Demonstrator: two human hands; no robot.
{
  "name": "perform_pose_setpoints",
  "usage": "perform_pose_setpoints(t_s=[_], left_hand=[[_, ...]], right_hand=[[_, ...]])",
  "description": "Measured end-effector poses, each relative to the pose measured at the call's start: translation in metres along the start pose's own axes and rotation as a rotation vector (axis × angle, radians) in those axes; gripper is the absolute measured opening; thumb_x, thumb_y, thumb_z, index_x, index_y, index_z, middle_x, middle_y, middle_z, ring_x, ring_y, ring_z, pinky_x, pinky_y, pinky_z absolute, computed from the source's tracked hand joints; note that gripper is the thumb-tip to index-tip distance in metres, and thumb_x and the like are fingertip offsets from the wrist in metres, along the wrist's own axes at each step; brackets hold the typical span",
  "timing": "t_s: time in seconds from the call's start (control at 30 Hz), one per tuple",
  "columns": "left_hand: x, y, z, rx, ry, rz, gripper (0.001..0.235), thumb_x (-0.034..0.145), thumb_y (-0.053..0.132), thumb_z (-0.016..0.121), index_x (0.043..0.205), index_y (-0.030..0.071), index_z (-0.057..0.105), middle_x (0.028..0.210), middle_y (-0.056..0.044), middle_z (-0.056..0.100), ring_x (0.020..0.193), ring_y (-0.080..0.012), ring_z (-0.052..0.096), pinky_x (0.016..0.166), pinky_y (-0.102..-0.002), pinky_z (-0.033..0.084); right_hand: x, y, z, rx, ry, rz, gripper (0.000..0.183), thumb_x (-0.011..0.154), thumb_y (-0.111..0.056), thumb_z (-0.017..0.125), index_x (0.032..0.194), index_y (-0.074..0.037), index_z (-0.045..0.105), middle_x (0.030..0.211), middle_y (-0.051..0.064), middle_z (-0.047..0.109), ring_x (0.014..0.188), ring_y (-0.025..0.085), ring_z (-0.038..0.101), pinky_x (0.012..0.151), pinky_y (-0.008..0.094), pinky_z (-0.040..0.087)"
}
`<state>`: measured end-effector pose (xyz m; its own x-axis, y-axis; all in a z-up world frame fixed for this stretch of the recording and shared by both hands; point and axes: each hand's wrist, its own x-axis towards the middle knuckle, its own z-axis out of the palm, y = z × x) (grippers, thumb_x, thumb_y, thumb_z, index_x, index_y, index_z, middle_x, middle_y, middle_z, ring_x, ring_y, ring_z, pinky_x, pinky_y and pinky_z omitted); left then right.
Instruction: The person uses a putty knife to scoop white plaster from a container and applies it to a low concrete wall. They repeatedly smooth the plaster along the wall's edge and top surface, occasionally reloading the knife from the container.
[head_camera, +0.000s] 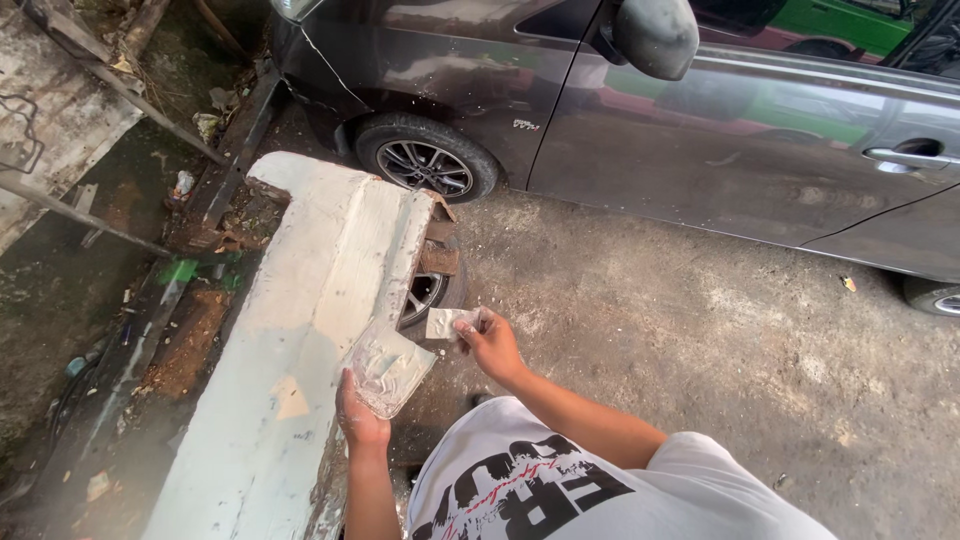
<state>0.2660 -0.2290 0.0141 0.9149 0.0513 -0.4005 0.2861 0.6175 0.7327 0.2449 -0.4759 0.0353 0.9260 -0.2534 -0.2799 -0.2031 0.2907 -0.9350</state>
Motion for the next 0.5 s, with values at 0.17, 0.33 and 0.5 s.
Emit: perform_pose_setpoints(t_s=[0.17,0.33,0.5], left_hand=[[-0.006,-0.003,0.013,-0.005,0.023,0.022,0.052,0.106,0.029,0.044,0.144,-0.006,0.046,0.145,-0.019,0.055,0.131,-0.0331,0.057,0.111,-0.047,0.046],[-0.013,-0.005,0.025,0.015,-0.005,0.058,0.052,0.107,0.029,0.041,0.145,-0.007,0.045,0.146,-0.019,0.054,0.131,-0.033,0.056,0.112,-0.047,0.045],[-0.023,-0.001,0.034,0.023,-0.001,0.06,0.053,0.106,0.029,0.042,0.145,-0.006,0.045,0.145,-0.019,0.055,0.131,-0.0327,0.056,0.112,-0.047,0.045]], right_hand=[[0.009,0.001,-0.013,0.016,-0.019,0.055,0.022,0.101,-0.021,0.066,0.089,-0.002,0.064,0.071,0.004,0.071,0.058,0.009,0.062,0.053,0.026,0.05],[0.01,0.005,-0.019,-0.023,-0.031,0.034,0.026,0.103,-0.024,0.065,0.087,-0.003,0.068,0.068,0.004,0.069,0.056,0.008,0.058,0.051,0.025,0.046],[0.009,-0.004,-0.017,0.072,-0.087,0.022,0.02,0.102,-0.019,0.064,0.093,-0.002,0.069,0.077,0.003,0.072,0.058,0.007,0.054,0.053,0.024,0.046]])
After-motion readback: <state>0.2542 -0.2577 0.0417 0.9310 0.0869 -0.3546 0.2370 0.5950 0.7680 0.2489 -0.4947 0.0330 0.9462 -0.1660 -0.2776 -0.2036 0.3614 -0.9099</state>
